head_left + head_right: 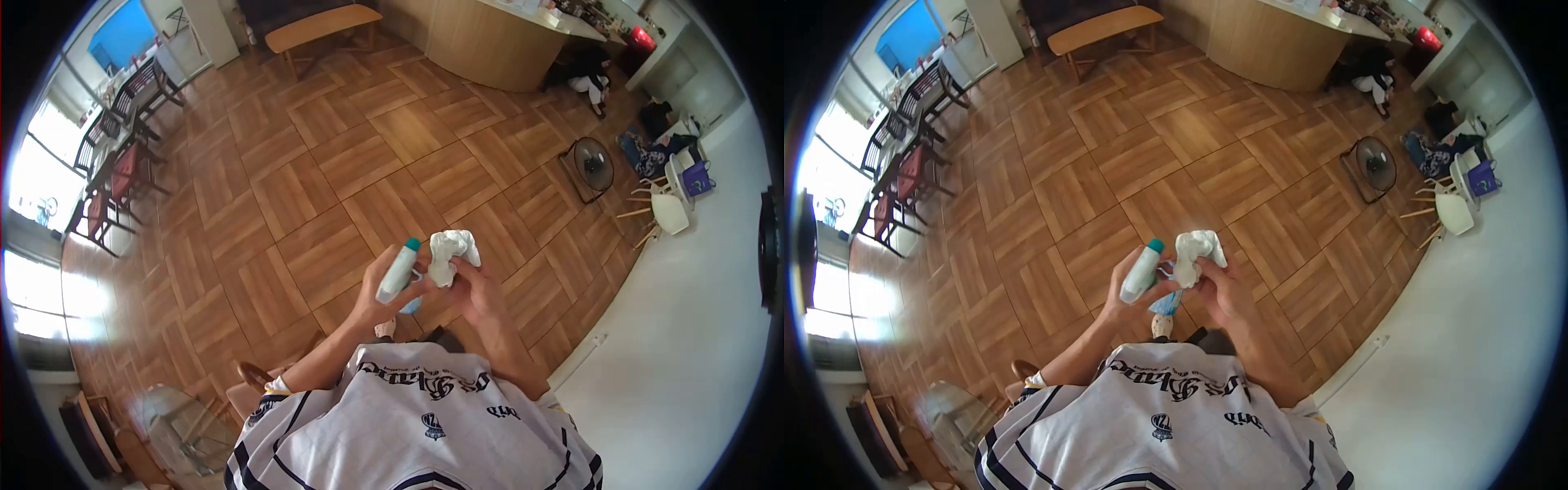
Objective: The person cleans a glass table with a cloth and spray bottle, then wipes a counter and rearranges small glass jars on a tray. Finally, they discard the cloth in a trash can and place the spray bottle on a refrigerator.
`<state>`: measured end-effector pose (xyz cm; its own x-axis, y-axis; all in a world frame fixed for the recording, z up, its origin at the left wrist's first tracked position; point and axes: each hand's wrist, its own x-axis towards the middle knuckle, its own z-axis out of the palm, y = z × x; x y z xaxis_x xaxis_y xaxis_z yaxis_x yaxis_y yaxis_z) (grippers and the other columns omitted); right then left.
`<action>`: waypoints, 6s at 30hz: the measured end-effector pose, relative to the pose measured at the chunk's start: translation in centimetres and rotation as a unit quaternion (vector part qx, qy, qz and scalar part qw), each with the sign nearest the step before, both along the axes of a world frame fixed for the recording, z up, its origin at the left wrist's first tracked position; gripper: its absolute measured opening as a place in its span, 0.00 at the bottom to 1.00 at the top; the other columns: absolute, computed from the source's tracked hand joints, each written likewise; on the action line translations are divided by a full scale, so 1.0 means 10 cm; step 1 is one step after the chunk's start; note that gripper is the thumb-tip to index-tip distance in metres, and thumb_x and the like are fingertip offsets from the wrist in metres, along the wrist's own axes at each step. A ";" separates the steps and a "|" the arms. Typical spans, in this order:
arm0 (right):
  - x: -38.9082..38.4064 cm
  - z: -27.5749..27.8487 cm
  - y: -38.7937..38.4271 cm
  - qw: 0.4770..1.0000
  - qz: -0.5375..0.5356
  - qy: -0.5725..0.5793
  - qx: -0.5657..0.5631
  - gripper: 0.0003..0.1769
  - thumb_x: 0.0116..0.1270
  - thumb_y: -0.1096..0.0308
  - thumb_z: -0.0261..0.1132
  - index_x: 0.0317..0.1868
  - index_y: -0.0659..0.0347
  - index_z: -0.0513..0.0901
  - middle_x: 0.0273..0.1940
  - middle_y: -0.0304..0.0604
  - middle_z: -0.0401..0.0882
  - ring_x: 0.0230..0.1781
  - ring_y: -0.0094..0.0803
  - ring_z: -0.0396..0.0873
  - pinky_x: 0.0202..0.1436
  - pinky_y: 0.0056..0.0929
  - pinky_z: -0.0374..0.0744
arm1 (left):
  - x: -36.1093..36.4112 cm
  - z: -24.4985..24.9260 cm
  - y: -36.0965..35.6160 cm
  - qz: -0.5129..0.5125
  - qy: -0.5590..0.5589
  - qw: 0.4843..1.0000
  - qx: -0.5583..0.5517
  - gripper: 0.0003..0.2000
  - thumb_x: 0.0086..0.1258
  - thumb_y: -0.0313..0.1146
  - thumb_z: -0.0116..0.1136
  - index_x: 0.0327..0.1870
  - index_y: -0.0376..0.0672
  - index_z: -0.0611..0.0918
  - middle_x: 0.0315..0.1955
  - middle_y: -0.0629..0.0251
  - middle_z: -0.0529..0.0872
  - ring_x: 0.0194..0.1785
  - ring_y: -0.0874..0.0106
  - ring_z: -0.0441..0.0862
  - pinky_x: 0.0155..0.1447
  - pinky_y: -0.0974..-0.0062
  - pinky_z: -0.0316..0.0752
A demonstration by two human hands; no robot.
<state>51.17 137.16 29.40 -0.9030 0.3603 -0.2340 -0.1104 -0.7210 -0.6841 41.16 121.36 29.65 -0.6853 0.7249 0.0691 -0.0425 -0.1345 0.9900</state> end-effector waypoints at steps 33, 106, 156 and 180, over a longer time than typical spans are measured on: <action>-5.11 -0.04 6.57 0.978 0.081 -0.018 0.190 0.18 0.73 0.64 0.63 0.57 0.65 0.77 0.35 0.35 0.81 0.32 0.20 0.77 0.33 0.20 0.76 | -5.24 -0.04 6.58 0.029 0.097 0.993 -0.053 0.14 0.61 0.30 0.70 0.47 0.37 0.83 0.32 0.68 0.83 0.36 0.79 0.79 0.41 0.77 0.74; -10.54 -1.85 19.75 0.556 -0.096 -0.179 0.806 0.08 0.58 0.77 0.58 0.36 0.68 0.81 0.37 0.58 0.77 0.41 0.56 0.77 0.44 0.51 0.77 | -7.66 -0.60 15.90 0.574 -0.194 0.790 -0.092 0.22 0.64 0.31 0.70 0.58 0.36 0.78 0.48 0.64 0.84 0.37 0.80 0.79 0.38 0.78 0.76; -17.35 -1.26 15.87 0.613 -0.130 -0.138 0.767 0.14 0.62 0.78 0.62 0.49 0.67 0.79 0.40 0.55 0.79 0.45 0.54 0.76 0.49 0.45 0.76 | -14.69 -0.38 12.79 0.516 -0.094 0.821 -0.228 0.16 0.64 0.33 0.70 0.50 0.35 0.83 0.30 0.73 0.81 0.32 0.84 0.75 0.37 0.85 0.72; -18.27 -1.34 14.56 0.434 -0.184 -0.420 0.776 0.18 0.63 0.72 0.62 0.54 0.65 0.78 0.42 0.54 0.73 0.43 0.51 0.76 0.47 0.44 0.75 | -19.21 -0.66 11.70 0.285 -0.093 0.942 -0.151 0.19 0.62 0.33 0.70 0.50 0.32 0.82 0.30 0.70 0.83 0.33 0.82 0.78 0.38 0.82 0.75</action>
